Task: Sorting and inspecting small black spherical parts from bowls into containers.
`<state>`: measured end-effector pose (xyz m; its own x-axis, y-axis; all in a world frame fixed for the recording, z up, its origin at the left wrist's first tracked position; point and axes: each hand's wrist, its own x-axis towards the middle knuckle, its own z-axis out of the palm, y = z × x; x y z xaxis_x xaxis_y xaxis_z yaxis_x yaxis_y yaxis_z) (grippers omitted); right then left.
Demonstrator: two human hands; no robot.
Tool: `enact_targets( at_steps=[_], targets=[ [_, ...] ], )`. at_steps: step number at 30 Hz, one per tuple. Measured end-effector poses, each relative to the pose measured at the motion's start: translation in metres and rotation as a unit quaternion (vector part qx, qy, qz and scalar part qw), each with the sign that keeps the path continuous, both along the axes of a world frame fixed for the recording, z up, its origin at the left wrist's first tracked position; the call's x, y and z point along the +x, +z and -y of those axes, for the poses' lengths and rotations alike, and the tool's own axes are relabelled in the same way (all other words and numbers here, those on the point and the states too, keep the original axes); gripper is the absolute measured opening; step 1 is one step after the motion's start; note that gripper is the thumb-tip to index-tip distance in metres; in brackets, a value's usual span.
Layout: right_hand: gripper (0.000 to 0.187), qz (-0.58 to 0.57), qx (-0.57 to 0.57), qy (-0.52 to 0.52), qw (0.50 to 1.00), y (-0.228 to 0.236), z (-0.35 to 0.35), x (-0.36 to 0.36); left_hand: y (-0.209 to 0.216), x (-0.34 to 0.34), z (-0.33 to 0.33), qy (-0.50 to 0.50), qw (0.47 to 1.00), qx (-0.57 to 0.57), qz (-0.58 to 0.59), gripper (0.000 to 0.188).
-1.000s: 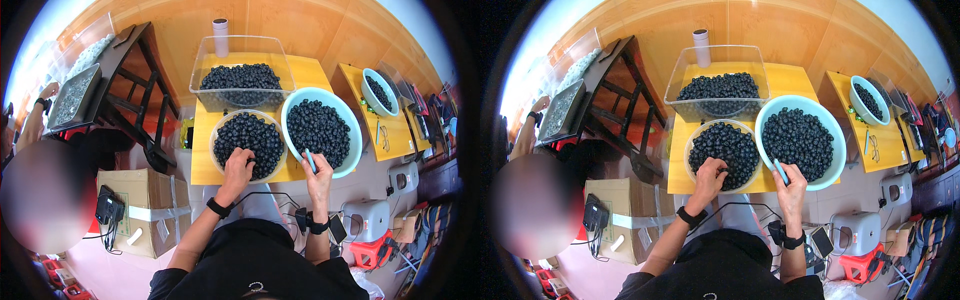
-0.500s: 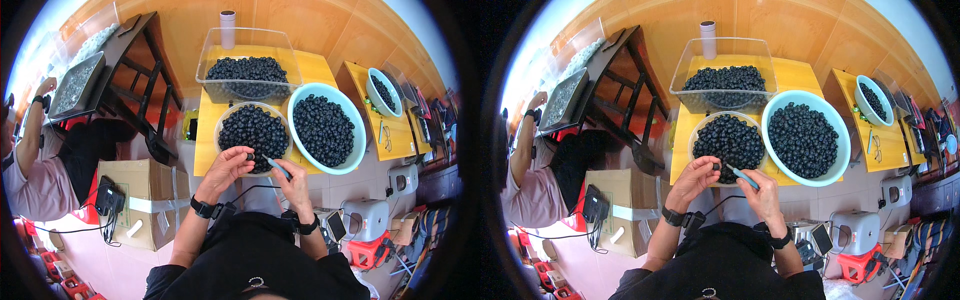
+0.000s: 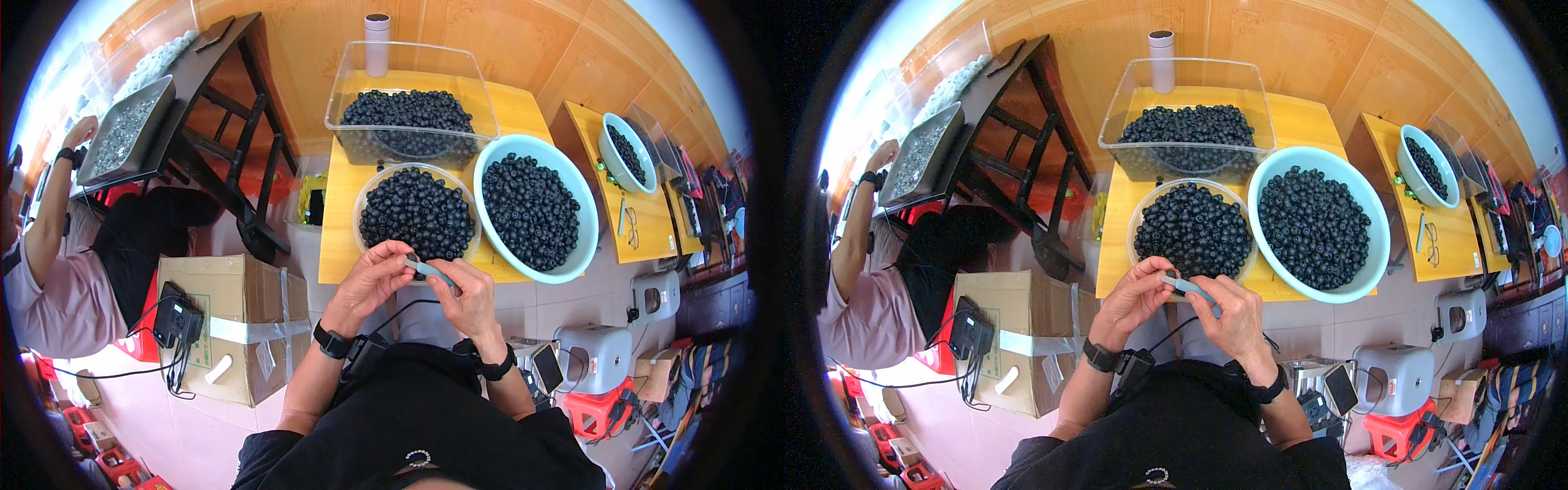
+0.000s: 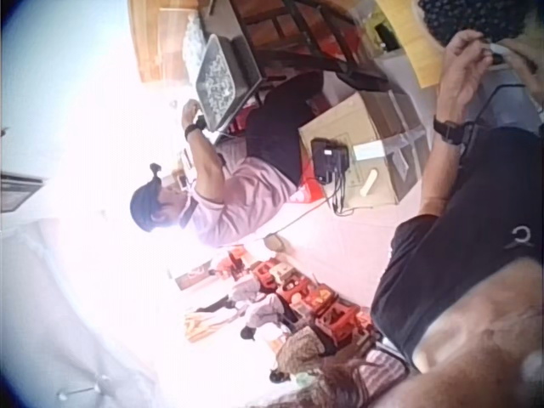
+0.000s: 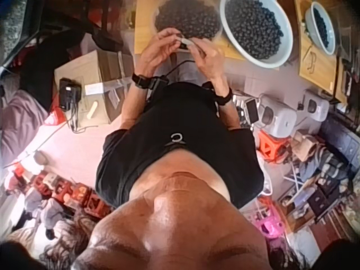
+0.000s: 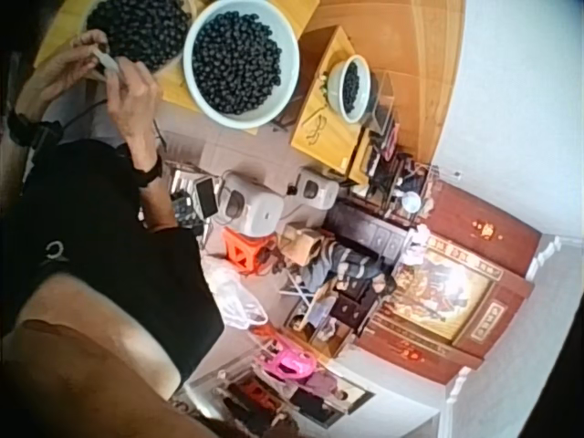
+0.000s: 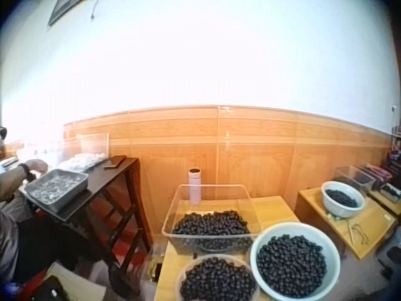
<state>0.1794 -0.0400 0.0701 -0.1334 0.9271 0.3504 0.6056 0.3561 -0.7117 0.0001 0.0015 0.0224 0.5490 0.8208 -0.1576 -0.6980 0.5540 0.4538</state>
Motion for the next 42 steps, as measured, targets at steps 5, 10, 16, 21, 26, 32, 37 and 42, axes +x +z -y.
enact_targets(
  at_steps=[5, 10, 16, 21, 26, 32, 37, 42],
  targets=[
    [0.017, 0.020, 0.006, -0.012, 1.000, 0.000, -0.001, 0.001, -0.002, 0.000, -0.002, -0.004, 1.000, -0.014, -0.001, 0.015],
    [0.016, 0.024, 0.008, 0.000, 1.000, -0.001, -0.004, 0.001, -0.006, -0.003, -0.004, -0.006, 1.000, 0.010, -0.002, 0.013],
    [0.016, 0.012, 0.011, -0.110, 0.994, -0.030, -0.028, 0.031, 0.019, -0.002, 0.006, -0.047, 0.996, 0.063, 0.039, 0.011],
    [0.017, -0.066, 0.027, -0.055, 0.996, -0.004, -0.014, 0.017, 0.014, -0.005, 0.004, 0.000, 0.999, 0.043, 0.003, 0.012],
    [0.018, -0.038, -0.008, 0.009, 0.999, 0.013, -0.003, 0.002, 0.013, -0.002, 0.005, 0.020, 1.000, 0.020, 0.008, 0.013],
    [0.023, -0.093, -0.054, 0.041, 0.993, 0.022, -0.004, -0.006, 0.011, -0.004, 0.008, -0.016, 0.999, 0.041, -0.033, 0.016],
    [0.021, -0.169, -0.151, 0.108, 0.968, 0.002, 0.006, -0.005, -0.005, -0.007, 0.013, -0.132, 0.990, 0.045, -0.022, 0.024],
    [0.020, -0.206, -0.244, 0.032, 0.947, -0.008, 0.007, 0.009, -0.003, 0.005, 0.011, -0.101, 0.982, 0.034, -0.156, 0.021]
  ],
)
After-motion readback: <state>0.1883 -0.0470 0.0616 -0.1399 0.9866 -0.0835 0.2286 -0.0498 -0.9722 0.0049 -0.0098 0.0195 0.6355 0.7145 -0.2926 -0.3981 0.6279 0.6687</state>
